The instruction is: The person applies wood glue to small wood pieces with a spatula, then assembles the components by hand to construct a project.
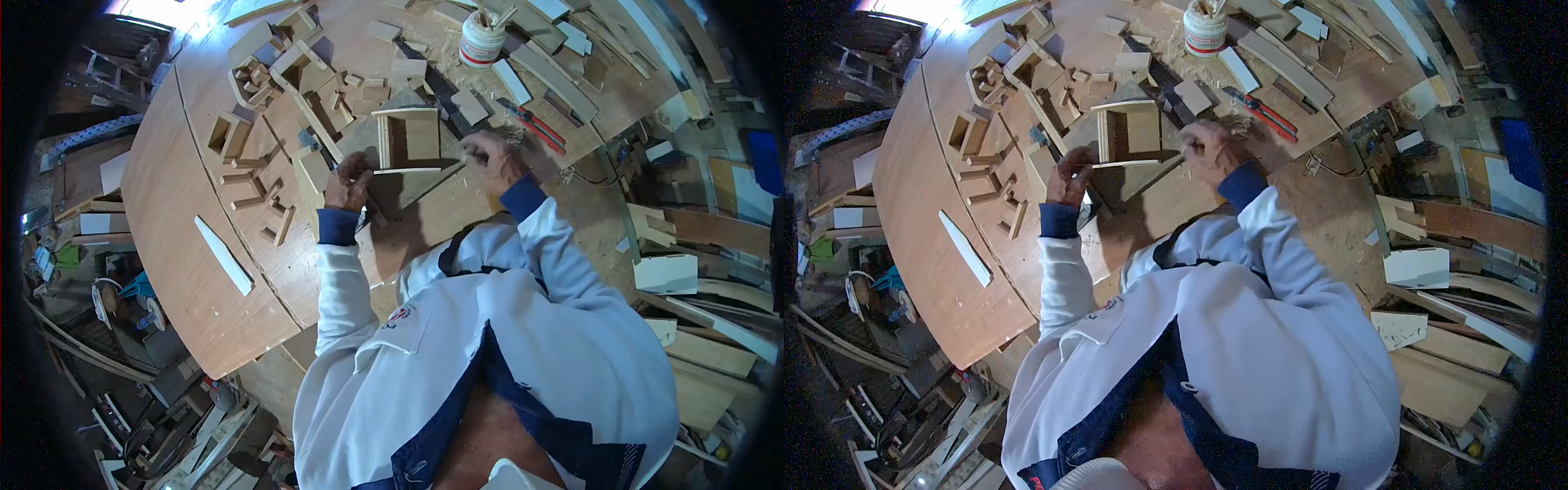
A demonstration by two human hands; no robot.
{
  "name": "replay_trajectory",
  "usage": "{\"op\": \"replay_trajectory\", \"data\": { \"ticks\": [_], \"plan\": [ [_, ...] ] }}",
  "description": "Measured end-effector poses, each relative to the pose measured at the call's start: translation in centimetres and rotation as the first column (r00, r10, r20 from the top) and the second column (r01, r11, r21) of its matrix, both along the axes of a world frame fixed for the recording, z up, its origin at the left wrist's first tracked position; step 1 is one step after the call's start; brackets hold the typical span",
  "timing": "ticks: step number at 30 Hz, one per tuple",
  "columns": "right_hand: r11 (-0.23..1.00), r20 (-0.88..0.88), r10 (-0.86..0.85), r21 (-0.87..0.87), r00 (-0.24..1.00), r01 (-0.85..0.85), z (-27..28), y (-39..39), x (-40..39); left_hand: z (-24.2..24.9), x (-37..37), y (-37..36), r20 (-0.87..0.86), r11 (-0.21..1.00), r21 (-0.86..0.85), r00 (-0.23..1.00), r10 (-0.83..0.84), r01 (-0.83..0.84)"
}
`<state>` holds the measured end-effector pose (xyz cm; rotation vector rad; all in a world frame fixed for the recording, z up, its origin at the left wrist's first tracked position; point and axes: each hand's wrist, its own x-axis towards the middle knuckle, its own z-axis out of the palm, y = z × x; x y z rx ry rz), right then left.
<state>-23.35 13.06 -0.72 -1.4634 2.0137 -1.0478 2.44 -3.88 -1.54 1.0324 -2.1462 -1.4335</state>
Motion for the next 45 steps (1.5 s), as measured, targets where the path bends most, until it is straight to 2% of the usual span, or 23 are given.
{"op": "replay_trajectory", "data": {
  "ticks": [3,6,8,11,13,15,19,20,21,22,23,24,25,26,27,29,30,34,36,37,39,41,45],
  "plan": [
    [0.992,0.012,-0.117,-0.047,0.993,0.118,-1.2,-1.0,-2.4,1.2,-0.4,0.1,0.074,1.000,-0.021,0.997,0.003,-0.002],
    [0.975,-0.264,-0.221,-0.094,0.939,0.202,-1.6,-2.2,-4.2,0.3,-0.2,-0.4,0.082,1.000,-0.004,0.997,-0.007,0.008],
    [0.976,-0.273,-0.215,-0.049,0.937,0.210,-2.0,-3.2,-4.8,0.1,-0.3,-0.9,0.112,1.000,-0.017,0.994,-0.016,0.018],
    [0.981,-0.349,-0.185,-0.007,0.919,0.195,-2.4,-4.3,-5.2,0.5,-0.5,-1.3,0.030,0.998,0.068,0.999,-0.013,0.011],
    [0.985,-0.415,-0.160,-0.009,0.896,0.172,-2.1,-4.8,-5.1,2.1,-1.0,-1.6,0.185,0.990,0.132,0.980,-0.072,0.048],
    [0.973,-0.353,-0.122,0.140,0.928,0.181,-1.8,-5.2,-5.2,2.5,-1.2,-1.8,0.208,0.989,0.139,0.975,-0.078,0.050],
    [0.980,-0.398,-0.126,0.091,0.909,0.176,-1.9,-5.4,-5.3,3.0,-1.4,-2.0,0.266,0.989,0.141,0.960,-0.087,0.051],
    [0.972,-0.311,-0.210,0.040,0.927,0.233,-1.8,-5.3,-5.2,2.6,-1.2,-2.1,0.267,0.989,0.139,0.960,-0.083,0.047],
    [0.956,-0.218,-0.289,-0.006,0.932,0.294,-1.3,-5.3,-5.0,1.9,-0.7,-2.2,0.211,0.999,0.045,0.977,-0.010,0.001],
    [0.956,-0.217,-0.286,-0.005,0.933,0.292,0.6,-5.2,-4.4,2.3,-0.7,-2.0,0.149,0.998,-0.045,0.987,0.056,-0.050],
    [0.950,-0.081,-0.313,-0.039,0.946,0.311,2.8,-5.0,-3.6,2.7,-0.7,-1.9,0.150,0.998,-0.044,0.987,0.057,-0.051],
    [0.940,0.057,-0.330,-0.069,0.942,0.333,4.5,-4.9,-2.6,5.1,-1.5,-1.4,0.064,0.994,0.017,0.992,0.111,-0.112],
    [0.940,0.057,-0.330,-0.069,0.942,0.334,5.2,-5.0,-1.6,6.9,-2.4,-0.9,-0.019,0.983,0.083,0.986,0.168,-0.166],
    [0.957,0.126,-0.237,-0.142,0.963,0.254,5.8,-5.2,-0.6,7.7,-3.0,-0.5,-0.117,0.981,0.125,0.979,0.165,-0.150],
    [0.959,0.187,-0.138,-0.220,0.973,0.178,6.3,-5.4,0.5,8.8,-4.1,0.2,-0.118,0.981,0.123,0.979,0.163,-0.149],
    [0.953,0.094,-0.092,-0.282,0.991,0.115,6.8,-6.0,3.0,10.6,-6.1,1.5,-0.178,0.913,0.371,0.952,0.248,-0.168],
    [0.955,0.069,-0.074,-0.281,0.995,0.091,6.9,-6.3,4.0,10.3,-6.6,1.6,-0.239,0.931,0.356,0.955,0.174,-0.081],
    [0.969,0.014,0.022,-0.246,1.000,-0.018,6.0,-6.7,5.6,9.9,-7.5,1.9,-0.162,0.973,0.181,0.971,0.174,-0.144],
    [0.948,0.040,0.054,-0.317,0.998,-0.038,6.3,-6.7,5.8,9.7,-7.0,1.6,0.011,0.975,-0.131,0.983,0.181,-0.178],
    [0.947,0.040,0.049,-0.318,0.998,-0.034,6.2,-6.7,5.6,9.8,-7.0,1.4,0.012,0.976,-0.132,0.984,0.177,-0.174],
    [0.935,0.056,0.052,-0.354,0.997,-0.029,5.8,-6.4,4.9,9.9,-6.9,1.0,0.178,0.938,-0.317,0.963,0.201,-0.137],
    [0.928,0.068,0.016,-0.373,0.998,0.011,5.7,-5.9,3.9,9.0,-7.0,0.5,0.223,0.929,-0.342,0.949,0.224,-0.139],
    [0.955,0.074,-0.075,-0.283,0.994,0.093,5.2,-4.8,1.6,9.0,-7.6,0.3,0.331,0.893,-0.435,0.902,0.276,-0.114]
  ]
}}
